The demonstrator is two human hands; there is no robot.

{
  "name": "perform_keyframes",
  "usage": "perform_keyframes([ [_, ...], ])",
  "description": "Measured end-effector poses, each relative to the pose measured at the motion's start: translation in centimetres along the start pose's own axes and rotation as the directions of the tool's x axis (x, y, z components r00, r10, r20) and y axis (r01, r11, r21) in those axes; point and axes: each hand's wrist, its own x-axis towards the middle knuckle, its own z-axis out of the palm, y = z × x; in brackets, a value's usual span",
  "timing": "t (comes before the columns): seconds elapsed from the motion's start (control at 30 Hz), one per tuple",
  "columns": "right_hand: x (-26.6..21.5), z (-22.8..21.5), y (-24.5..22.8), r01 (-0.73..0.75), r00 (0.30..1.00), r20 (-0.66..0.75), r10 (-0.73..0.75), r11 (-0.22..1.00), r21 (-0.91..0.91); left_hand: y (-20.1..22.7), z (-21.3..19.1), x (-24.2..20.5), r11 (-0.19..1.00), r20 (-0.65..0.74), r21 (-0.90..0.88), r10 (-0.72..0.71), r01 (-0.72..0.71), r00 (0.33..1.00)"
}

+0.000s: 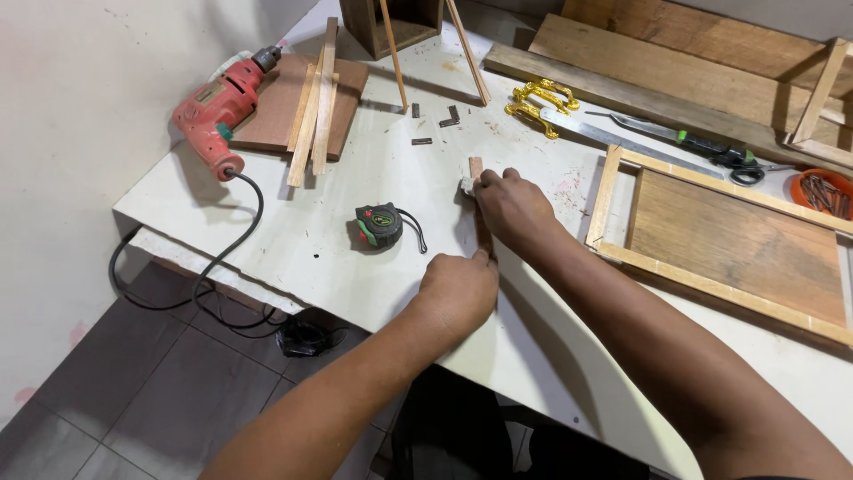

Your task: The person assembles a small wooden frame at a workbench. They position thin wood strips on the frame, measure with a tape measure, mark a strip with a pencil, cut and trim pieces with a utility knife, hammer nails into the joints, and press the assembled frame pieces into place.

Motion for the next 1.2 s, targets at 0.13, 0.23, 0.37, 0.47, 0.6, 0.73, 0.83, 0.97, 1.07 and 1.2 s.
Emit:
perform_keyframes([
  [0.13,-4.4,-1.4,-1.0,-0.003,0.997,0.071,-0.001,0.999,0.050,-1.9,-2.0,0.0,0.991,0.029,-0.133,0.022,-0.018,0.999],
  [0.23,-5.6,-0.5,-0.5,0.056,0.997,-0.059,-0.051,0.995,0.082,-3.4,-4.0,1.5,0.985,-0.062,-0.165,-0.060,0.049,0.996],
  [0.37,-5.7,-0.1,-0.9,0.015,0.999,0.033,-0.015,1.000,-0.006,-6.1,-1.0,5.6,0.995,-0.292,-0.072,-0.082,0.064,0.953],
  [0.47,-6.6,0.3,-0.8,0.048,0.999,0.020,-0.047,0.997,-0.065,-6.8,-0.7,6.4,0.997,-0.258,0.045,-0.047,0.061,0.965],
  [0.6,-9.4,-0.1,-1.8,0.161,0.986,-0.034,-0.162,0.986,-0.051,-7.3,-0.8,6.9,0.983,-0.218,0.181,0.021,0.019,0.976],
  [0.73,-9.7,-0.2,-1.8,0.248,0.966,-0.056,-0.254,0.965,-0.089,-7.5,-0.2,7.9,0.971,-0.233,0.237,0.043,0.013,0.972],
  [0.83,-8.0,-0.1,-1.0,0.202,0.979,0.044,-0.199,0.976,-0.078,-7.6,-0.1,8.6,0.963,-0.223,0.269,0.066,-0.003,0.973],
  [0.97,-4.8,-1.3,-0.5,0.121,0.992,0.040,-0.123,0.992,0.041,-8.0,-0.7,8.7,0.979,-0.169,0.203,0.031,0.004,0.985],
  [1.07,-4.0,-0.9,-0.2,0.052,0.995,0.083,-0.057,0.996,0.070,-7.8,-1.5,8.4,0.986,-0.117,0.168,0.005,0.014,0.993],
  [1.2,-4.9,-1.1,-0.3,0.117,0.993,0.009,-0.117,0.992,0.053,-7.4,-1.3,8.8,0.981,-0.082,0.190,-0.017,0.033,0.996],
])
